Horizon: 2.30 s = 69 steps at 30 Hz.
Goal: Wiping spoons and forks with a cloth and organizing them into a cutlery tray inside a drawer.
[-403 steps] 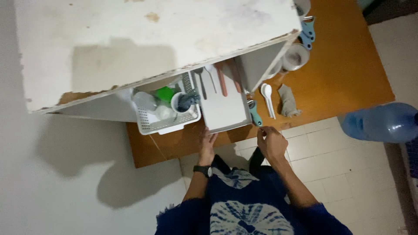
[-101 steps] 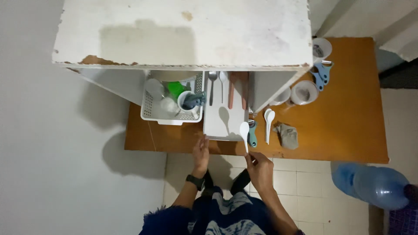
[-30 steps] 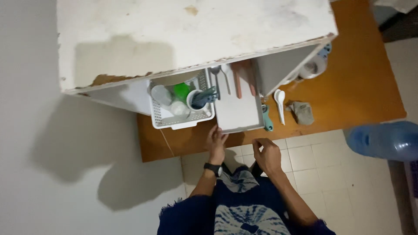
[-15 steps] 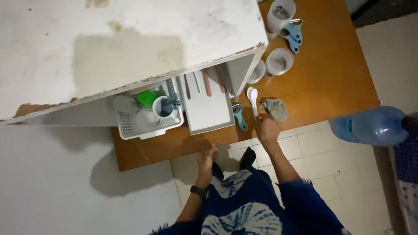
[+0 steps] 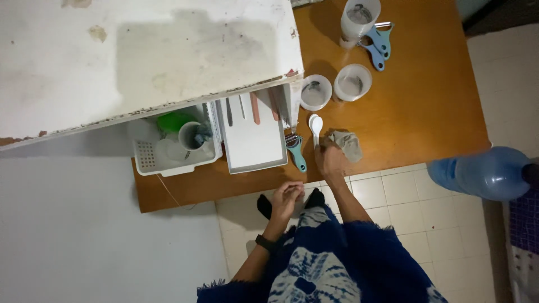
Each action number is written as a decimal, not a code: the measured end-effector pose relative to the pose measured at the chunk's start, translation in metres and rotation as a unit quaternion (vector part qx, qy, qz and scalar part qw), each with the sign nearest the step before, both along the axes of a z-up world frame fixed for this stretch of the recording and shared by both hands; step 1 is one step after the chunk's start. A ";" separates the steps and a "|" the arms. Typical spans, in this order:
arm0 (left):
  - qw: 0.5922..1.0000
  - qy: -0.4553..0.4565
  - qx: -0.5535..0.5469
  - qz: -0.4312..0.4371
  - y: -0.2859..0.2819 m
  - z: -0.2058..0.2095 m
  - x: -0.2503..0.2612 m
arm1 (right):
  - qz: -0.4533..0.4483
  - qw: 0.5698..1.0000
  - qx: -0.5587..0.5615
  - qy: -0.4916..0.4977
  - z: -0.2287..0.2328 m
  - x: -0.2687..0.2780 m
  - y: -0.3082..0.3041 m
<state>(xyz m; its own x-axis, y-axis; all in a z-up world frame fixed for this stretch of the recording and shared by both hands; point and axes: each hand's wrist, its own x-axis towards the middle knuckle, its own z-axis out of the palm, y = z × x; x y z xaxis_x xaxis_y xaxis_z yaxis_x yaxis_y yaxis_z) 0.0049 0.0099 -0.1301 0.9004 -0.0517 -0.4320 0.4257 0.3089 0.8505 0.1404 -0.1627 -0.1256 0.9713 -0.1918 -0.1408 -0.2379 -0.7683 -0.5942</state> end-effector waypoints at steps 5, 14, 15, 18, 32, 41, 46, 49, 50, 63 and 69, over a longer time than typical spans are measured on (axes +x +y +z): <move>0.998 0.001 0.055 -0.001 -0.011 0.027 0.017 | -0.033 0.999 0.032 -0.008 0.003 -0.010 -0.004; 0.995 -0.009 0.101 0.002 -0.044 0.063 0.063 | 0.005 0.974 0.176 -0.142 0.102 -0.092 0.003; 0.994 0.009 0.110 -0.016 -0.047 0.062 0.064 | 0.020 0.971 0.199 -0.130 0.109 -0.095 0.002; 0.986 -0.095 0.130 0.041 -0.047 0.060 0.058 | 0.002 0.977 0.166 -0.135 0.078 -0.091 -0.013; 0.992 0.031 0.111 0.045 -0.024 0.099 0.034 | 0.002 0.992 -0.020 -0.121 -0.022 -0.044 -0.073; 0.996 0.008 0.076 -0.043 -0.009 0.174 0.025 | -0.057 0.820 0.569 0.015 0.128 -0.124 -0.011; 0.998 -0.006 -0.029 -0.063 0.012 0.172 0.011 | -0.066 0.727 0.680 0.063 0.127 -0.154 0.002; 0.994 -0.078 0.026 -0.065 0.025 0.193 0.009 | -0.046 0.785 0.617 0.026 0.136 -0.159 0.010; 0.989 -0.105 0.082 -0.068 0.030 0.197 0.009 | 0.001 0.831 0.556 0.010 0.180 -0.153 0.018; 0.890 -0.323 0.231 -0.223 0.091 0.273 0.014 | 0.224 0.915 0.314 -0.121 0.250 -0.146 0.056; 0.839 -0.197 0.400 -0.312 0.115 0.283 0.013 | 0.279 0.920 0.273 0.003 0.259 -0.141 0.072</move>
<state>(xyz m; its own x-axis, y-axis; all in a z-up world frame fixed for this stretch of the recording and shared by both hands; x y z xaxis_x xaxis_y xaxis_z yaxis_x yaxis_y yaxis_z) 0.0182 0.1250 0.1529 0.8870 -0.4011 -0.2288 -0.0703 -0.6070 0.7915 -0.0005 -0.0911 0.1337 0.8959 0.4382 -0.0735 0.0990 -0.3581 -0.9284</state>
